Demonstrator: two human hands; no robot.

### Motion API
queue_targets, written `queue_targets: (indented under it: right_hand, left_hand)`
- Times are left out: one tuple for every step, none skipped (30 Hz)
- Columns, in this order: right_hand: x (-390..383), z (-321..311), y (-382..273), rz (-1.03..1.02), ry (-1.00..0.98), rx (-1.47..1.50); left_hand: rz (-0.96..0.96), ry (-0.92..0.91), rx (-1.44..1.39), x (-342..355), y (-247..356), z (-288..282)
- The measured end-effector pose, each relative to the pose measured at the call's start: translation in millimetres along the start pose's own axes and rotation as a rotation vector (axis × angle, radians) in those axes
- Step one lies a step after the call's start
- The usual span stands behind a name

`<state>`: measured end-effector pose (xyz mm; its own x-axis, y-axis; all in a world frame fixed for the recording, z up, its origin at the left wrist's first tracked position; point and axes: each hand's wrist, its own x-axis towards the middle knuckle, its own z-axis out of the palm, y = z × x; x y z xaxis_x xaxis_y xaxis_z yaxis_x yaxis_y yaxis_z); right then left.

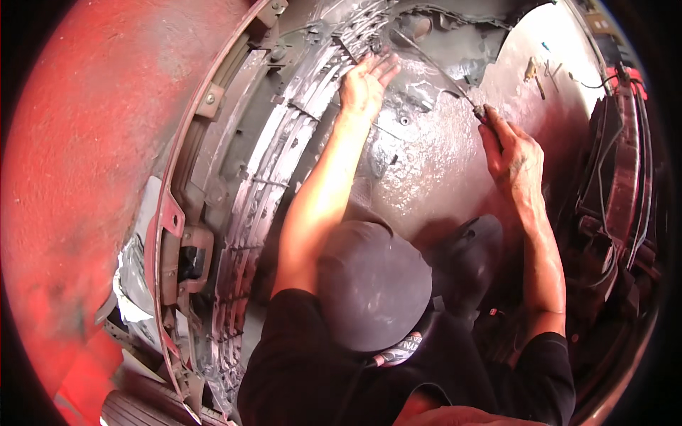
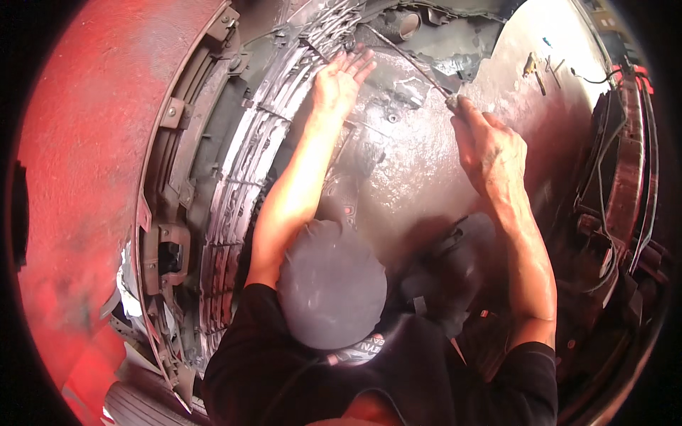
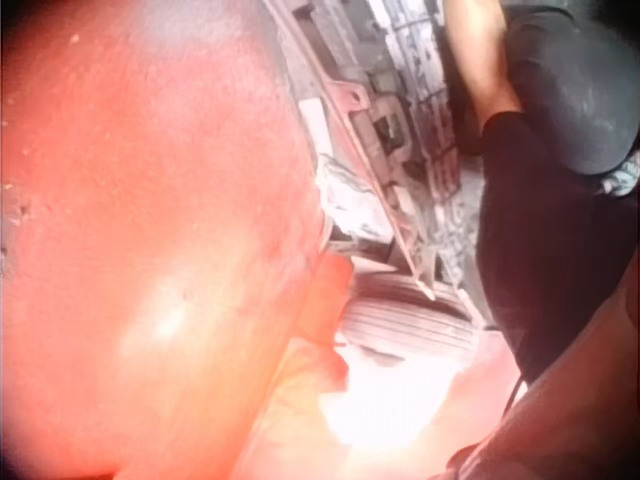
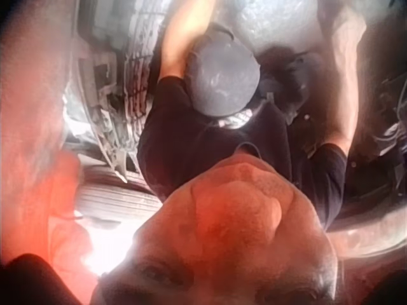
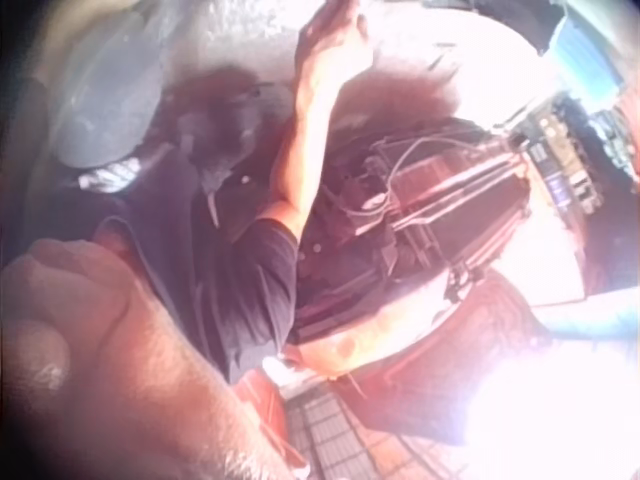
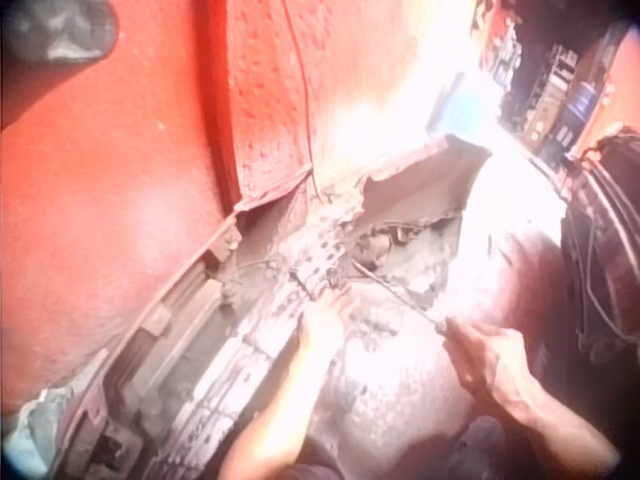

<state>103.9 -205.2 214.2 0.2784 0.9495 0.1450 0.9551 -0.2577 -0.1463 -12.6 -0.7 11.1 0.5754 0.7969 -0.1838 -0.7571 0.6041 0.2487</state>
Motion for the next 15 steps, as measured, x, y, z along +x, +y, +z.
queue_targets:
  right_hand:
    - [0.7,0.0,5.4,0.003,0.029,0.055]
    - [1.9,-0.9,10.6,0.005,0.059,0.111]
    - [1.3,-0.8,14.1,0.022,0.028,0.135]
    - [2.0,-1.8,12.9,0.004,-0.005,0.112]
    - [3.8,-4.9,9.8,-0.014,-0.038,0.091]
    - [5.8,-8.8,6.4,-0.027,-0.072,0.064]
    - [9.3,-11.2,1.8,-0.032,-0.091,0.003]
    - [13.9,-13.1,-3.6,-0.038,-0.109,-0.057]
    - [16.3,-15.4,-5.7,-0.045,-0.126,-0.118]
    - [16.3,-17.6,-4.8,-0.092,-0.122,-0.128]
    - [15.8,-19.6,-3.6,-0.138,-0.118,-0.139]
    - [17.4,-21.4,-2.9,-0.187,-0.115,-0.147]
    - [19.7,-24.5,0.4,-0.229,-0.134,-0.131]
    - [22.8,-29.0,5.7,-0.272,-0.153,-0.116]
    - [26.9,-33.8,8.5,-0.317,-0.17,-0.099]
  left_hand:
    - [-0.012,0.01,0.022,-0.2,-1.4,3.4]
    - [-0.023,0.02,0.045,0.3,-2.6,7.1]
    - [-0.016,0.029,0.072,-0.5,-3.8,8.2]
    - [-0.004,0.034,0.073,0.2,-4.4,7.3]
    - [0.007,0.039,0.075,1.0,-4.5,6.6]
    - [0.012,0.042,0.073,2.2,-6.1,6.4]
    - [0.021,0.036,0.079,2.4,-7.5,5.9]
    - [0.03,0.03,0.085,2.1,-8.8,5.1]
    - [0.041,0.023,0.092,1.4,-10.0,5.5]
    - [0.045,0.028,0.09,1.0,-11.2,6.1]
    - [0.049,0.032,0.087,0.7,-12.6,6.9]
    - [0.055,0.04,0.086,0.9,-12.1,6.5]
    - [0.059,0.014,0.085,0.4,-12.5,2.7]
    - [0.063,-0.011,0.084,-0.5,-13.6,-4.0]
    - [0.071,-0.038,0.085,-0.5,-12.7,-7.0]
